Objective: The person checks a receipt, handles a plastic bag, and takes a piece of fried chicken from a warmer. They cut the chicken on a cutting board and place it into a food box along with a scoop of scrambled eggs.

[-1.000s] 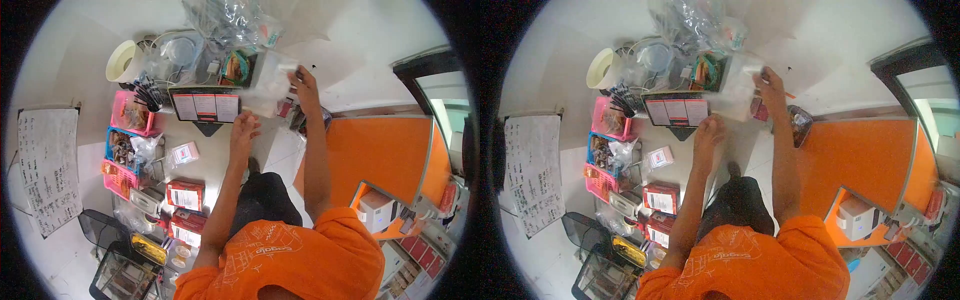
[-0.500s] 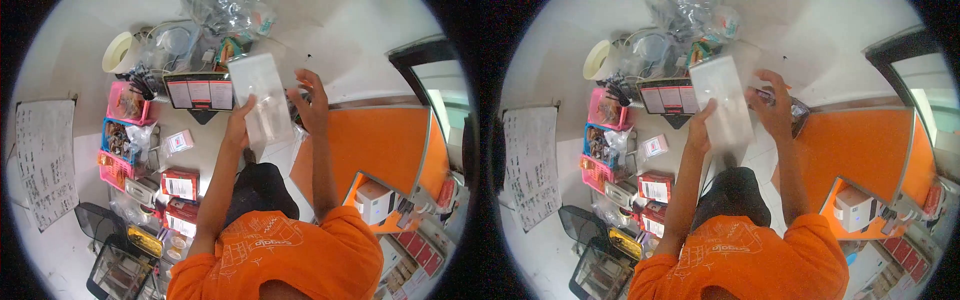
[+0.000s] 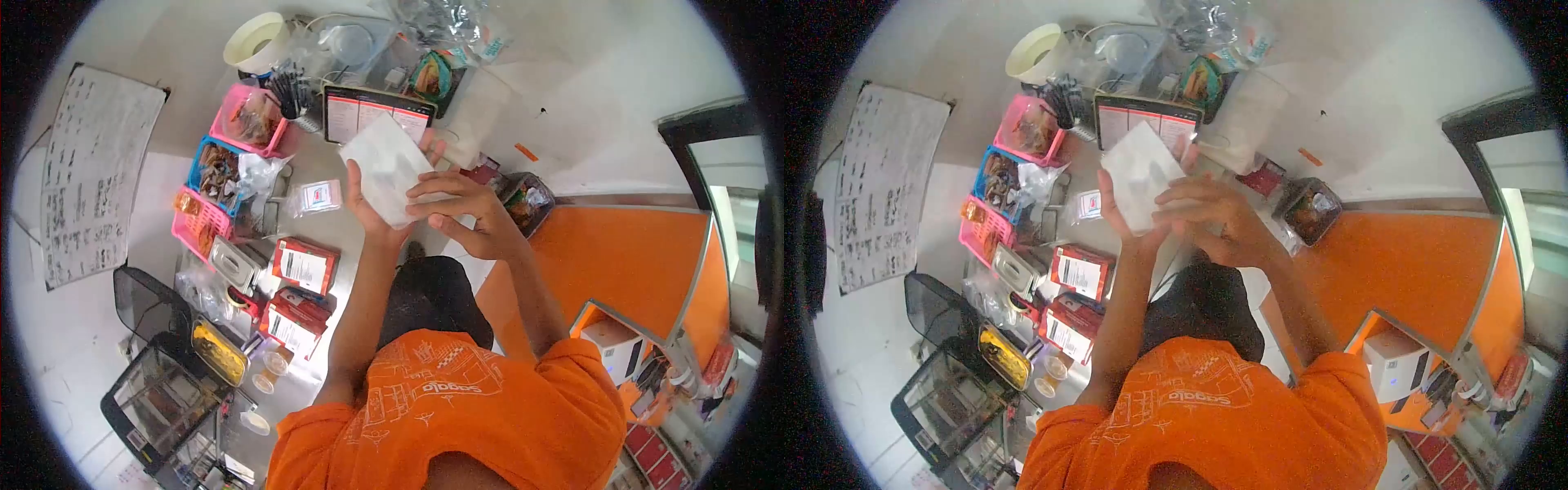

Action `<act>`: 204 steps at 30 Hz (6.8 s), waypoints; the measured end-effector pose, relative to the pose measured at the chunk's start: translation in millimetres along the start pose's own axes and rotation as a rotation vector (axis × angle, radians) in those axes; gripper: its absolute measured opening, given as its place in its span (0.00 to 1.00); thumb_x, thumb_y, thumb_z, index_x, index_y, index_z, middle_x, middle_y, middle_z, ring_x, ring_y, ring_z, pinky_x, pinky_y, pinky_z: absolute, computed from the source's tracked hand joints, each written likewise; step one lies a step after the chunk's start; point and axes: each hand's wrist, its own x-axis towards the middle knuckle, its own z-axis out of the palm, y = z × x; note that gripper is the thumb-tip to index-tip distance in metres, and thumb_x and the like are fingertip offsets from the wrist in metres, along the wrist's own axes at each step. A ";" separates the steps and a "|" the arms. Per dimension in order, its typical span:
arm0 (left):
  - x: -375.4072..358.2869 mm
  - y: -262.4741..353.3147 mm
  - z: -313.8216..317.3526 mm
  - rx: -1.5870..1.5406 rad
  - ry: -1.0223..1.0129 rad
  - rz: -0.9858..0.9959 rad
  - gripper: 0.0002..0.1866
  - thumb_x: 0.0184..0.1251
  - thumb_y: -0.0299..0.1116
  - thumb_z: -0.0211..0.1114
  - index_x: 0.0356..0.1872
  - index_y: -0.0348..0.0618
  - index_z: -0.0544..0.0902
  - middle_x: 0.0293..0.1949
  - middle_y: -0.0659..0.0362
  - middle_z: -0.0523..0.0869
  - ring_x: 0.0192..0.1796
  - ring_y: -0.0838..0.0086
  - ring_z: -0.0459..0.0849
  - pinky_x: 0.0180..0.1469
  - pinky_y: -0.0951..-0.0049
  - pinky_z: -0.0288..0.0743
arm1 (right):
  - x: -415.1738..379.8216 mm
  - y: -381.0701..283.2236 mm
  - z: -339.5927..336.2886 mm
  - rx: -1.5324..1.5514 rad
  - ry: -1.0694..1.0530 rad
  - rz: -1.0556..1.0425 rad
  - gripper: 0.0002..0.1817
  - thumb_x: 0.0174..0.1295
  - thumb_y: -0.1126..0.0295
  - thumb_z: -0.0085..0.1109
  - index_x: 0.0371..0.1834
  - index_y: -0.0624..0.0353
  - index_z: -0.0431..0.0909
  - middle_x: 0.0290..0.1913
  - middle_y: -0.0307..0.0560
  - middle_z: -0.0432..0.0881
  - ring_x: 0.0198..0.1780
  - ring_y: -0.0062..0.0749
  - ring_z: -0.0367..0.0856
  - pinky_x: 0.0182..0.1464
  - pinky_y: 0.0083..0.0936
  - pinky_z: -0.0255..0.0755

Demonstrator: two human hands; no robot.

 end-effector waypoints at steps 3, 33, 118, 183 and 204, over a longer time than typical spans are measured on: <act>-9.5 7.6 -26.3 -0.032 0.069 0.021 0.38 0.67 0.54 0.54 0.72 0.43 0.62 0.61 0.40 0.76 0.61 0.46 0.77 0.64 0.48 0.70 | -0.1 -2.1 7.5 0.135 -0.012 0.024 0.13 0.64 0.65 0.60 0.47 0.56 0.88 0.54 0.47 0.84 0.57 0.35 0.79 0.62 0.32 0.68; -6.9 37.3 5.2 0.085 0.258 0.044 0.23 0.65 0.43 0.57 0.54 0.36 0.75 0.48 0.48 0.83 0.52 0.54 0.82 0.59 0.54 0.73 | 27.0 -28.2 21.7 -0.588 0.251 -0.175 0.07 0.52 0.64 0.68 0.24 0.54 0.81 0.68 0.44 0.74 0.72 0.46 0.65 0.70 0.51 0.57; -465.9 -53.7 -135.7 1.065 0.051 -0.605 0.13 0.69 0.34 0.68 0.47 0.36 0.81 0.39 0.58 0.85 0.40 0.73 0.85 0.42 0.74 0.80 | -436.1 -218.9 305.4 -0.088 0.751 0.679 0.18 0.62 0.58 0.67 0.45 0.61 0.79 0.39 0.45 0.85 0.39 0.34 0.84 0.42 0.32 0.77; -648.4 -300.7 -85.5 2.127 -0.415 0.180 0.08 0.58 0.20 0.62 0.30 0.42 0.71 0.25 0.64 0.72 0.24 0.78 0.70 0.29 0.76 0.66 | -658.7 -276.8 201.6 -0.321 0.645 0.508 0.16 0.58 0.74 0.59 0.48 0.52 0.66 0.30 0.48 0.82 0.33 0.57 0.83 0.34 0.49 0.74; -659.0 -287.4 -93.3 2.182 -0.034 0.213 0.08 0.64 0.23 0.67 0.37 0.42 0.74 0.34 0.63 0.76 0.35 0.79 0.73 0.36 0.78 0.70 | -647.8 -285.4 188.3 -0.471 0.724 0.448 0.35 0.58 0.70 0.64 0.71 0.49 0.62 0.27 0.52 0.84 0.29 0.51 0.85 0.29 0.45 0.76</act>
